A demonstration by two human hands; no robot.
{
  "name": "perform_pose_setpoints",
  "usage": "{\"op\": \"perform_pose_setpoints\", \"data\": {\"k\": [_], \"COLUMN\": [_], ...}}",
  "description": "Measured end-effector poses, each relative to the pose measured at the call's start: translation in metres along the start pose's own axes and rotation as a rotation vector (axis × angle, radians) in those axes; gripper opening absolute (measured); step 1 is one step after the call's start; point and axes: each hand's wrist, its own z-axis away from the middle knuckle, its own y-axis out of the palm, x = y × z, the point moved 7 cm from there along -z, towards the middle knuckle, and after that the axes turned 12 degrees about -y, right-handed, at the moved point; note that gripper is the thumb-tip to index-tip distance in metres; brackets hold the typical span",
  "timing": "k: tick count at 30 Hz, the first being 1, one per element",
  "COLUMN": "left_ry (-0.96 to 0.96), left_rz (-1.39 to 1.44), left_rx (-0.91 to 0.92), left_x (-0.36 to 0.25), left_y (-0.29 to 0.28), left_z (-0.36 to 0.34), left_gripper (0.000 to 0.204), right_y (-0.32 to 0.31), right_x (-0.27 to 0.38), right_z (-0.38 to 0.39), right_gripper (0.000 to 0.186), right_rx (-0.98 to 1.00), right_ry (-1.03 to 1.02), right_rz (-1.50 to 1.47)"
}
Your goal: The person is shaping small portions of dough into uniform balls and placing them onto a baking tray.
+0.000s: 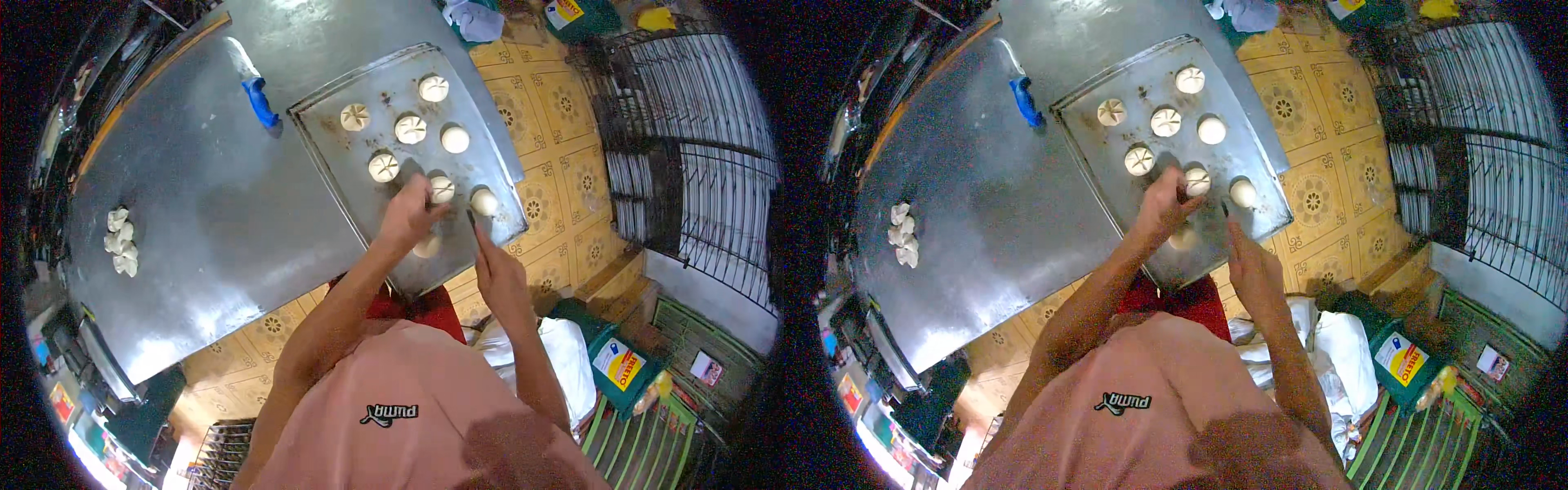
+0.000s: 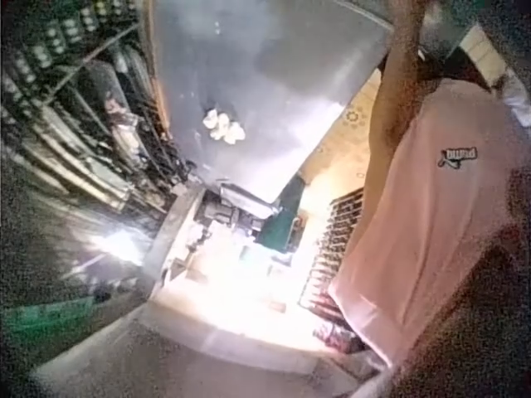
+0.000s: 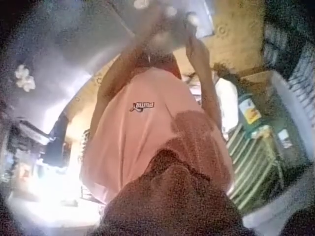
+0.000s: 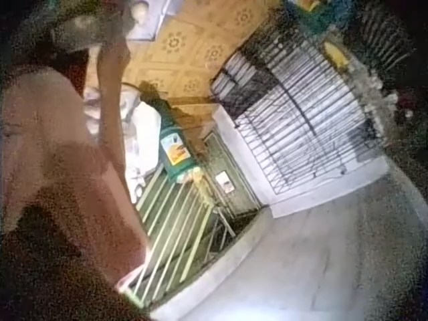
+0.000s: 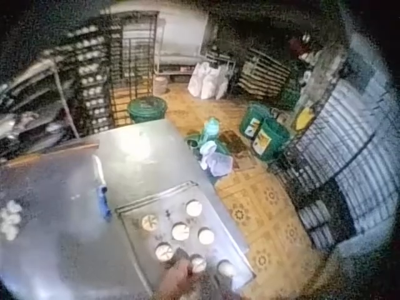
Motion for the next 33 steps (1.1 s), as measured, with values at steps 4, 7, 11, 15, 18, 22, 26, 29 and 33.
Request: {"op": "perform_pose_setpoints", "data": {"k": [4, 7, 11, 15, 18, 22, 26, 29, 33], "left_ry": [0.021, 0.113, 0.181, 0.104, 0.017, 0.146, 0.269, 0.207, 0.004], "left_rz": [0.027, 0.034, -0.032, -0.061, 0.047, -0.075, -0.044, -0.04, -0.042], "left_rx": [0.025, -0.062, -0.094, -0.038, 0.048, -0.196, -0.316, -0.262, -0.201], "left_x": [-0.011, -0.019, -0.017, -0.014, -0.035, -0.055, -0.074, -0.063, -0.052], "left_y": [-0.004, -0.003, -0.013, -0.014, -0.023, -0.019, -0.005, 0.001, 0.008], "left_z": [0.002, 0.007, -0.002, 0.002, 0.0, -0.037, -0.069, -0.086, -0.083], "left_gripper": [0.041, 0.042, 0.042, 0.044, 0.047, 0.057, 0.052, 0.048, 0.043], "right_y": [0.009, 0.023, 0.026, 0.005, -0.009, -0.017, -0.025, -0.02, -0.034], "right_x": [-0.001, -0.007, -0.004, -0.009, -0.031, -0.047, -0.049, -0.052, -0.064], "right_z": [-0.045, -0.067, -0.047, -0.006, -0.02, -0.086, -0.144, -0.166, -0.115], "right_gripper": [0.053, 0.053, 0.053, 0.053, 0.054, 0.054, 0.05, 0.048, 0.048], "right_rx": [-0.295, -0.37, -0.116, -0.089, -0.212, -0.264, -0.197, -0.045, 0.037], "right_ry": [-0.162, -0.242, -0.083, -0.005, -0.068, -0.196, -0.198, -0.127, -0.139], "right_rz": [-0.107, -0.094, -0.005, -0.079, -0.088, -0.045, -0.084, 0.005, 0.097]}}
